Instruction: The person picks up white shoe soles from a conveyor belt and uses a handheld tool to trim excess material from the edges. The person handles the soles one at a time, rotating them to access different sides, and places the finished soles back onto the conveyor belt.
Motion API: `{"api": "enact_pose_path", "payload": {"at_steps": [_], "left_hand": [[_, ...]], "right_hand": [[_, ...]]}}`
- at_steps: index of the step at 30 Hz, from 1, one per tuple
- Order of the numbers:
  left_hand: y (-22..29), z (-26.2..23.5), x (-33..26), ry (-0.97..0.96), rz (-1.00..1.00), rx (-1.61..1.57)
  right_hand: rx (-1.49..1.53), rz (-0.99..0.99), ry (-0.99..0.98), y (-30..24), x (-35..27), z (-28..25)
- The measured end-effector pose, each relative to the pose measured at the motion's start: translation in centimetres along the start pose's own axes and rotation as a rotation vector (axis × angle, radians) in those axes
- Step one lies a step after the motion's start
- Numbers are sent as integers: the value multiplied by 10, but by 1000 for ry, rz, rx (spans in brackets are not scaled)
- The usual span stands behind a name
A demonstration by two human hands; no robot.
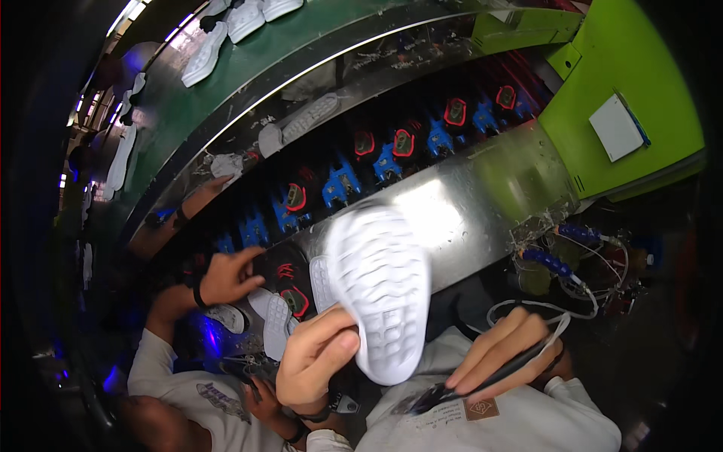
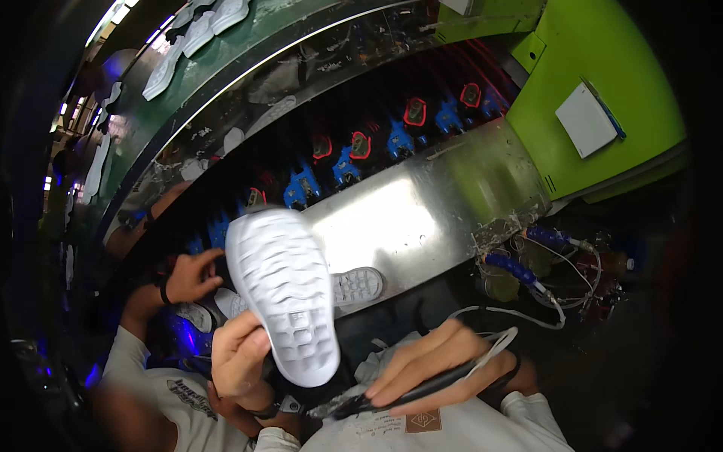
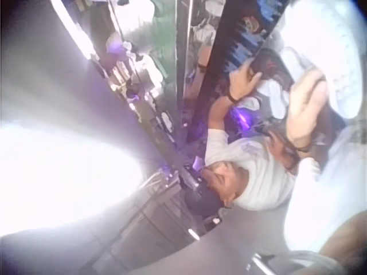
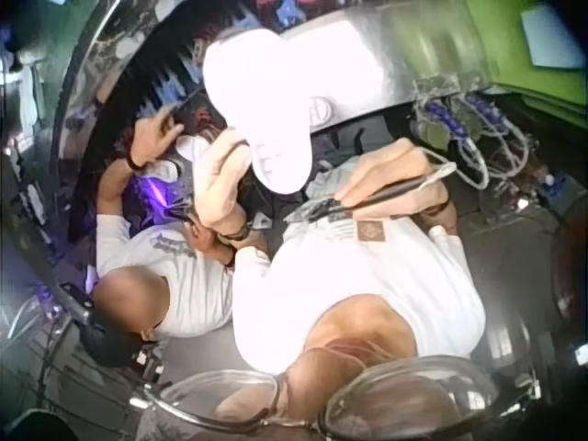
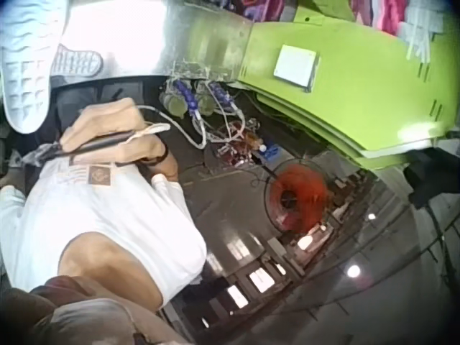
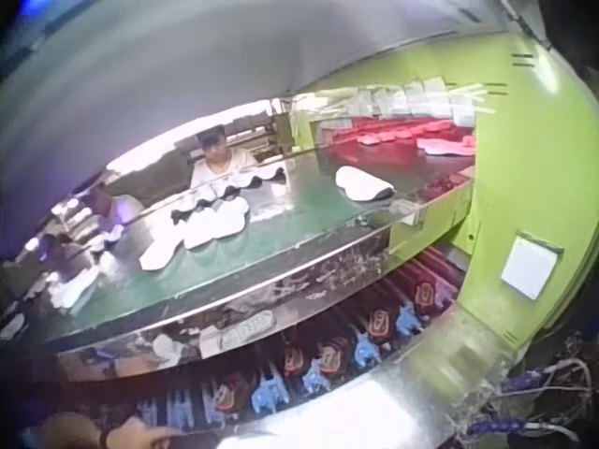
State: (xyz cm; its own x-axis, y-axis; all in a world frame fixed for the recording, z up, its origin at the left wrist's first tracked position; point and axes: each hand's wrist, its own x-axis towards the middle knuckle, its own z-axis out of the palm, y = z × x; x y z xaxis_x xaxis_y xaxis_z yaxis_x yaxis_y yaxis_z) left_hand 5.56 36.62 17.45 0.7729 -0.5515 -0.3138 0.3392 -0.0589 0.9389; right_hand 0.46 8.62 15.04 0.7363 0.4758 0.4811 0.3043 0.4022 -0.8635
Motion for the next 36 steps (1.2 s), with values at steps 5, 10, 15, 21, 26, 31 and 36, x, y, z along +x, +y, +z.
{"api": "enact_pose_path", "payload": {"at_steps": [5, 10, 15, 21, 26, 31, 36], "left_hand": [[-73, -7, 21, -115, 16, -1035], [-98, 42, 15, 374, 238, -1118], [-118, 49, 5, 274, 378, -1217], [-101, 54, 9, 258, 168, -1351], [-75, 59, 19, 89, 348, -1312], [-62, 54, 33, -89, 311, -1269], [-24, 42, 18, -89, 123, -1015]], "right_hand": [[-373, 178, 541, 7, 4, 11], [-683, 54, 498, 15, 65, 25], [-702, 0, 290, 40, 62, 57], [-624, 50, 397, 29, 47, 58], [-124, 130, 297, 11, 31, 49], [-328, 57, 112, 3, 16, 72], [-543, 28, 198, -28, 33, 31]]}}
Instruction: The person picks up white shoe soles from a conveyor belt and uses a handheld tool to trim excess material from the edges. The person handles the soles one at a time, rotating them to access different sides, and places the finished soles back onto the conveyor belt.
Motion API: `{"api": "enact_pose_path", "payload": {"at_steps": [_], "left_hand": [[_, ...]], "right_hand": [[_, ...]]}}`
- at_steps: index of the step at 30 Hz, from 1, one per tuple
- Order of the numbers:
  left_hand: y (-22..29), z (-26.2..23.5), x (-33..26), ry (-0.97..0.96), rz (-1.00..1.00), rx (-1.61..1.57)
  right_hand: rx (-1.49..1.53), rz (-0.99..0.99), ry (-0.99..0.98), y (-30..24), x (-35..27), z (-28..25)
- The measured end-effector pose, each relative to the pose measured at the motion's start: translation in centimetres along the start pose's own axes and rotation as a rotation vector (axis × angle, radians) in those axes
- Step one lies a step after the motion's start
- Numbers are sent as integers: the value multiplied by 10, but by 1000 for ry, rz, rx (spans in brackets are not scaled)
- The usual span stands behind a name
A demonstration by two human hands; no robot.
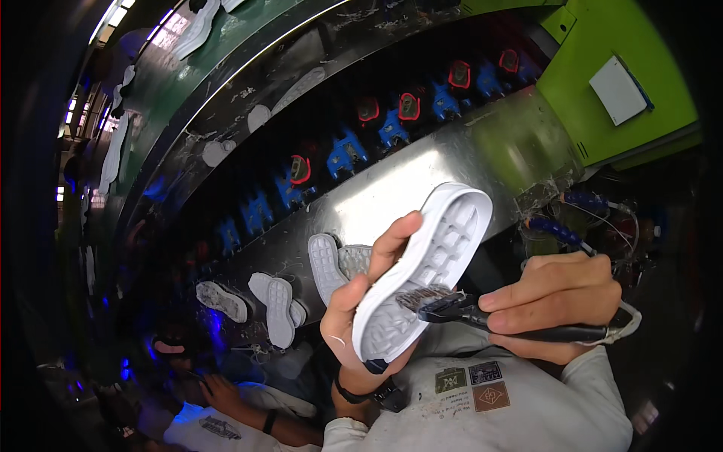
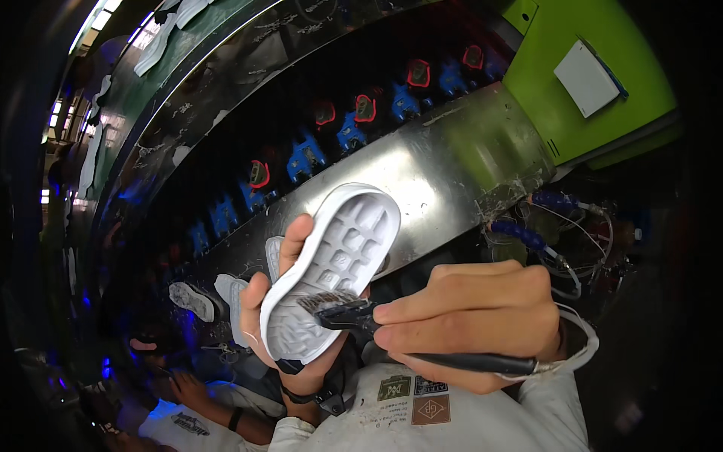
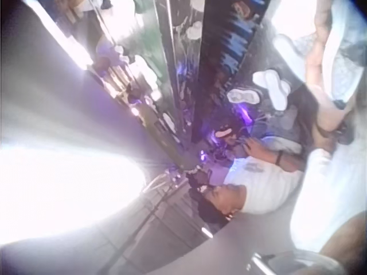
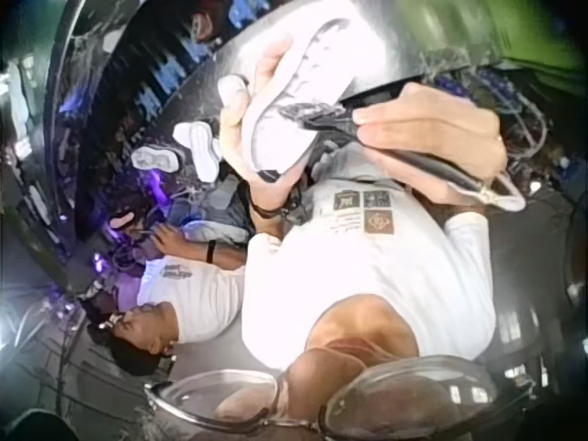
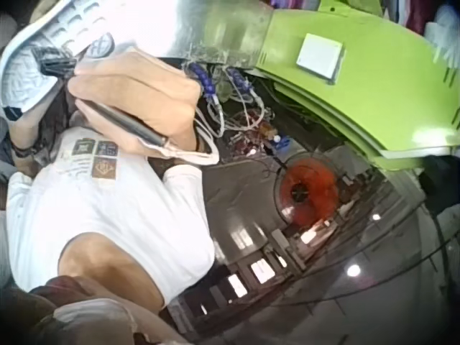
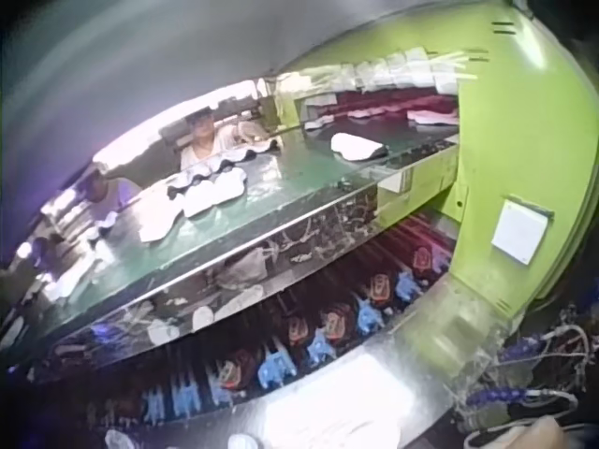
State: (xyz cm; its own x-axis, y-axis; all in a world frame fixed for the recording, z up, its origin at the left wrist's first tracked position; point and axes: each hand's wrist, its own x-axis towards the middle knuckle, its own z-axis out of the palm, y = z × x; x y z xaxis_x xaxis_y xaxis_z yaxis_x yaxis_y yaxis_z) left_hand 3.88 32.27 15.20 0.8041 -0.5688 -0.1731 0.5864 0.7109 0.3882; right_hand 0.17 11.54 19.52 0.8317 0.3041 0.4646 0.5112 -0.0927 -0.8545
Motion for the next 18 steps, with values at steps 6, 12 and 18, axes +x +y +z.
{"api": "enact_pose_path", "payload": {"at_steps": [6, 12, 18], "left_hand": [[11, -5, 10, -274, -96, -5], [13, -8, 22, -505, -8, -150], [39, 31, 55, -229, 45, 52]], "right_hand": [[-89, -36, -88, -15, -10, 41], [334, 160, -9, -10, 21, 12], [453, 91, -244, -5, 38, 4]]}}
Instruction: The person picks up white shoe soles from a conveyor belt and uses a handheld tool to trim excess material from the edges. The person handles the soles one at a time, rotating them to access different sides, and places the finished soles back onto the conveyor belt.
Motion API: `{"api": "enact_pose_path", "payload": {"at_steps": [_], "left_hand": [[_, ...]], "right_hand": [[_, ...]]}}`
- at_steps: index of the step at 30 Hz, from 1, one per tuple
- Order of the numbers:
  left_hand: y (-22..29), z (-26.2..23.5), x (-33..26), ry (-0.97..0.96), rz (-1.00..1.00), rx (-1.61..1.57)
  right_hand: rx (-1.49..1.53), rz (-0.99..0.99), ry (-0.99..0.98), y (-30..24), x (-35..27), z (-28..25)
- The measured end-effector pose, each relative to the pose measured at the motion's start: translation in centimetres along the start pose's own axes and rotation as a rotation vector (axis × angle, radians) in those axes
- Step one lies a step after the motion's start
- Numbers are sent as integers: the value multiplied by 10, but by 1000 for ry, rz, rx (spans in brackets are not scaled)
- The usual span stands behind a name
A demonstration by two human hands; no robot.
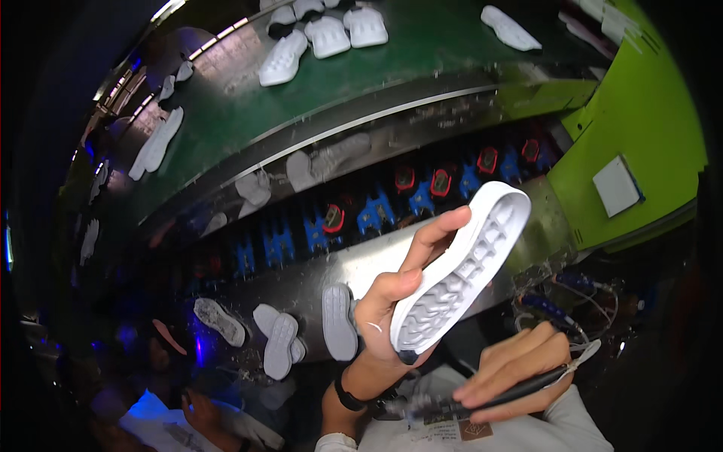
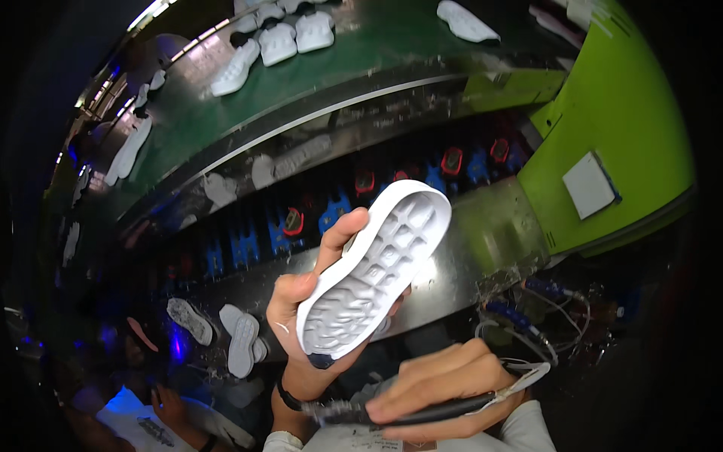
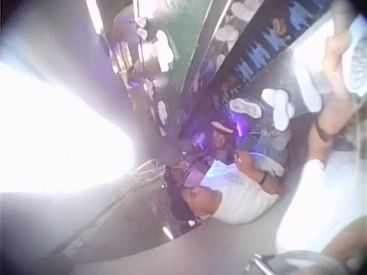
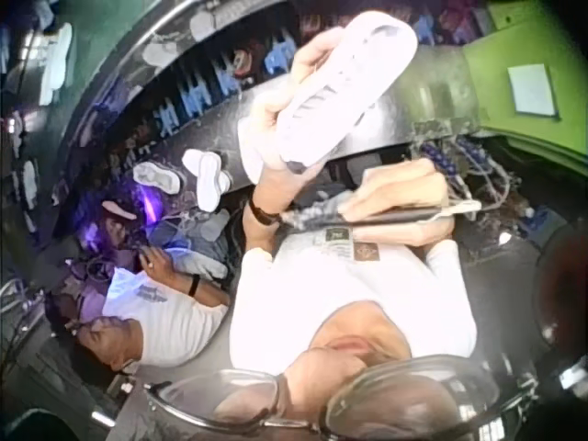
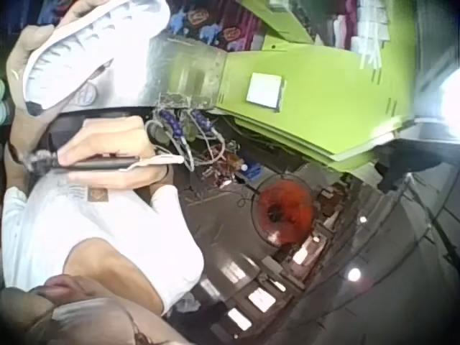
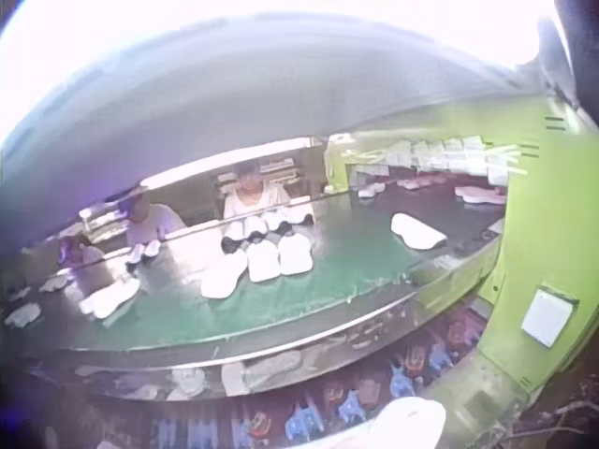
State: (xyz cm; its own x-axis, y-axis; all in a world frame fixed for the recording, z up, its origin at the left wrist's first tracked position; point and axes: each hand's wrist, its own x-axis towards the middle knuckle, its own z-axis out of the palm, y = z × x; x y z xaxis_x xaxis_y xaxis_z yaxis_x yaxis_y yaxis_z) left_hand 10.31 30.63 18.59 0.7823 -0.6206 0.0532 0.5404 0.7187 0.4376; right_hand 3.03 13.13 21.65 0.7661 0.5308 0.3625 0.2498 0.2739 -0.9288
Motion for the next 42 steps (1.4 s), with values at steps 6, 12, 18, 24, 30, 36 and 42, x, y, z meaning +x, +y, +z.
{"api": "enact_pose_path", "payload": {"at_steps": [6, 12, 18, 24, 30, 36, 42], "left_hand": [[44, 49, 180, 315, 356, 857], [49, 15, 273, 646, 598, 2313], [66, 18, 258, 772, 496, 2292], [49, 59, 99, 518, 1144, 1826], [-33, -54, -80, 539, -257, 356], [-47, -47, -158, 454, -260, 325], [-63, -29, -165, 689, 87, 426]], "right_hand": [[21, 181, 687, -23, -31, -9], [216, 393, 791, 0, -53, -14], [350, 402, 785, -3, -62, -6], [300, 209, 762, -9, -78, -8], [252, 226, 793, 27, -76, 8], [-303, 87, 510, 23, -35, 38], [-536, -103, 364, 41, 11, 76]]}}
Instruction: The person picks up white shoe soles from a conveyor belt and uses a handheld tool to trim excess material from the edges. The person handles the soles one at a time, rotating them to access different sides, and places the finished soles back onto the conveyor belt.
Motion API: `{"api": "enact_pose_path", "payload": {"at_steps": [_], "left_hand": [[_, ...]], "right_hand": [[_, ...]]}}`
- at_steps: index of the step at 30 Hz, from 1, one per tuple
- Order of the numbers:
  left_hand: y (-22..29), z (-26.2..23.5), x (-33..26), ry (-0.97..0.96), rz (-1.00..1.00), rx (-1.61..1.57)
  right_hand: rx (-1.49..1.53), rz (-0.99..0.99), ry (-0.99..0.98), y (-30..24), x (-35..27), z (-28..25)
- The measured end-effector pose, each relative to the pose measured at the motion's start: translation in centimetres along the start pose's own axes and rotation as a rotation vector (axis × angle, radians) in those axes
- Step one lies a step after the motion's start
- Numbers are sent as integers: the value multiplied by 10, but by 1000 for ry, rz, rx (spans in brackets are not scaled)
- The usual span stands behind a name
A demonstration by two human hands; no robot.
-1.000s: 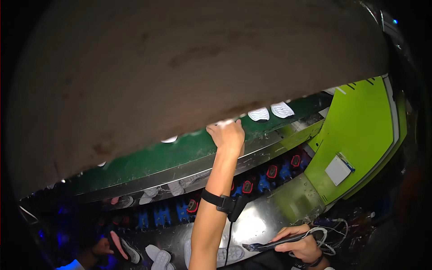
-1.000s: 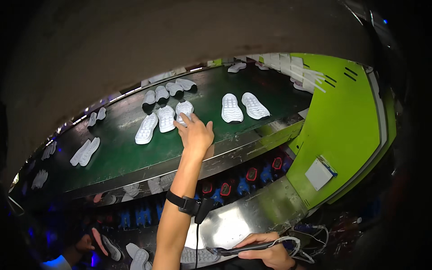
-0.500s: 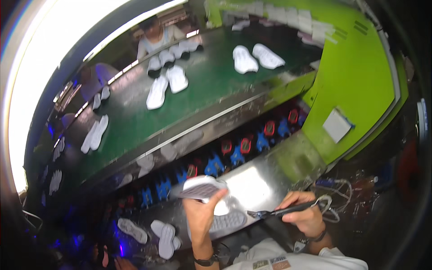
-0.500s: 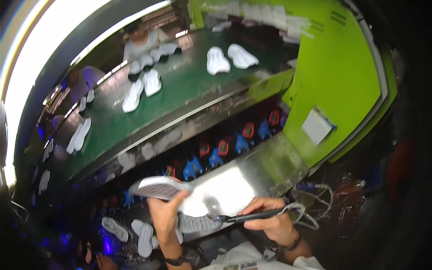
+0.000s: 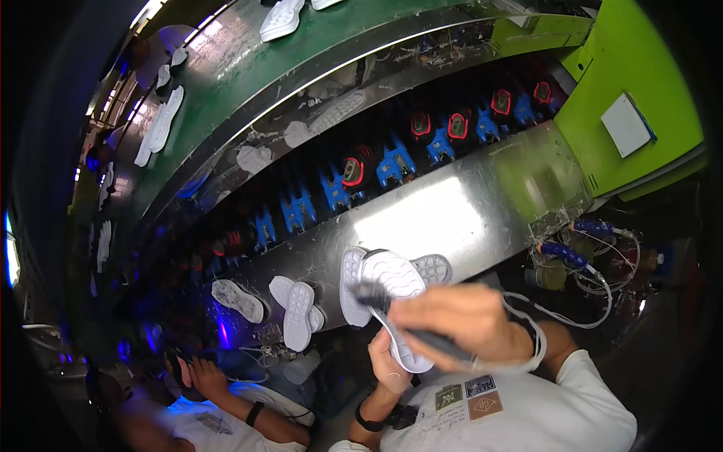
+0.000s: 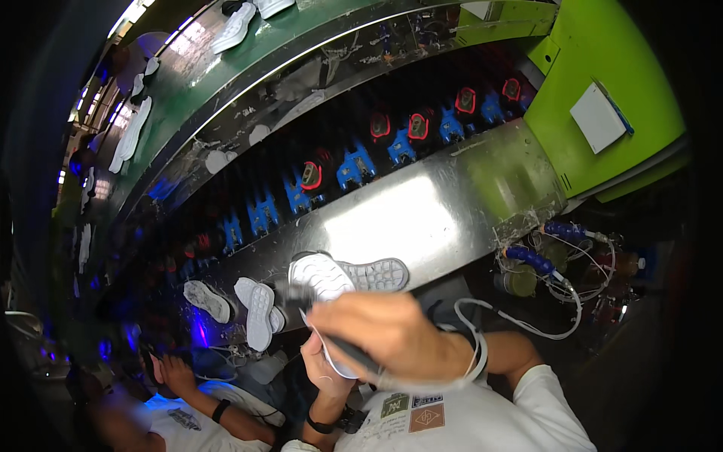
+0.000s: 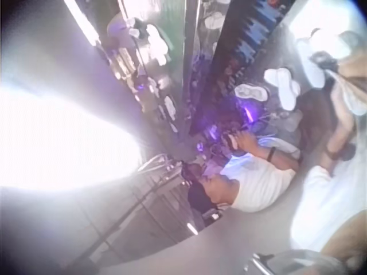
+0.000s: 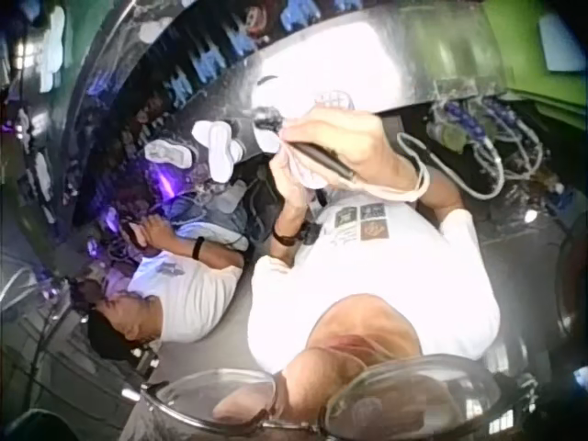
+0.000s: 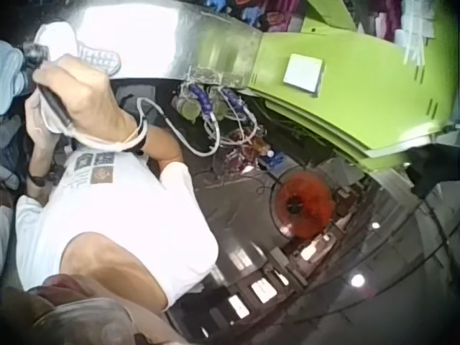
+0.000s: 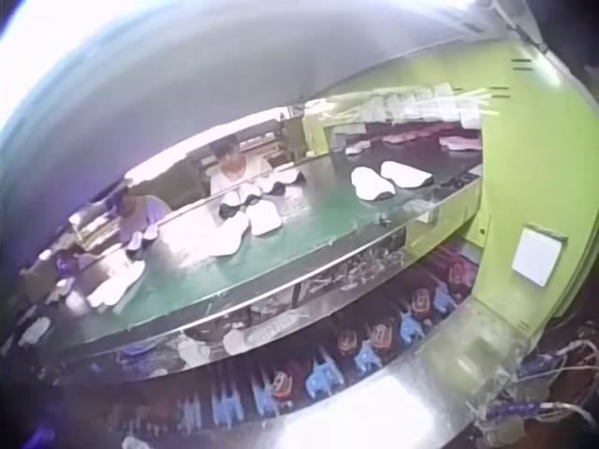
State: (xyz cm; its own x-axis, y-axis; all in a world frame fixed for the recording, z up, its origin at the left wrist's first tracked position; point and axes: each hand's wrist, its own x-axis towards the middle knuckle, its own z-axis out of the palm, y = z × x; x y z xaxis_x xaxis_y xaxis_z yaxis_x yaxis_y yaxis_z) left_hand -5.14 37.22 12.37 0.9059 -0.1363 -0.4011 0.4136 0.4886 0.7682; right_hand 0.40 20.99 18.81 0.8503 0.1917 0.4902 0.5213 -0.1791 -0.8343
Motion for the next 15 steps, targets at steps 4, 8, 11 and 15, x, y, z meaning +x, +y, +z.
{"api": "enact_pose_path", "payload": {"at_steps": [4, 8, 11, 15], "left_hand": [[-5, -13, 9, -147, 88, -585], [13, 30, 31, -241, 11, -413], [19, 39, 40, -226, -44, -422], [19, 55, 56, -568, -106, -586]], "right_hand": [[334, 189, -93, -8, -1, -21], [95, 79, 57, -16, -28, -7], [339, 301, -28, -17, -20, -49], [162, 115, 1, -28, -32, -50]]}}
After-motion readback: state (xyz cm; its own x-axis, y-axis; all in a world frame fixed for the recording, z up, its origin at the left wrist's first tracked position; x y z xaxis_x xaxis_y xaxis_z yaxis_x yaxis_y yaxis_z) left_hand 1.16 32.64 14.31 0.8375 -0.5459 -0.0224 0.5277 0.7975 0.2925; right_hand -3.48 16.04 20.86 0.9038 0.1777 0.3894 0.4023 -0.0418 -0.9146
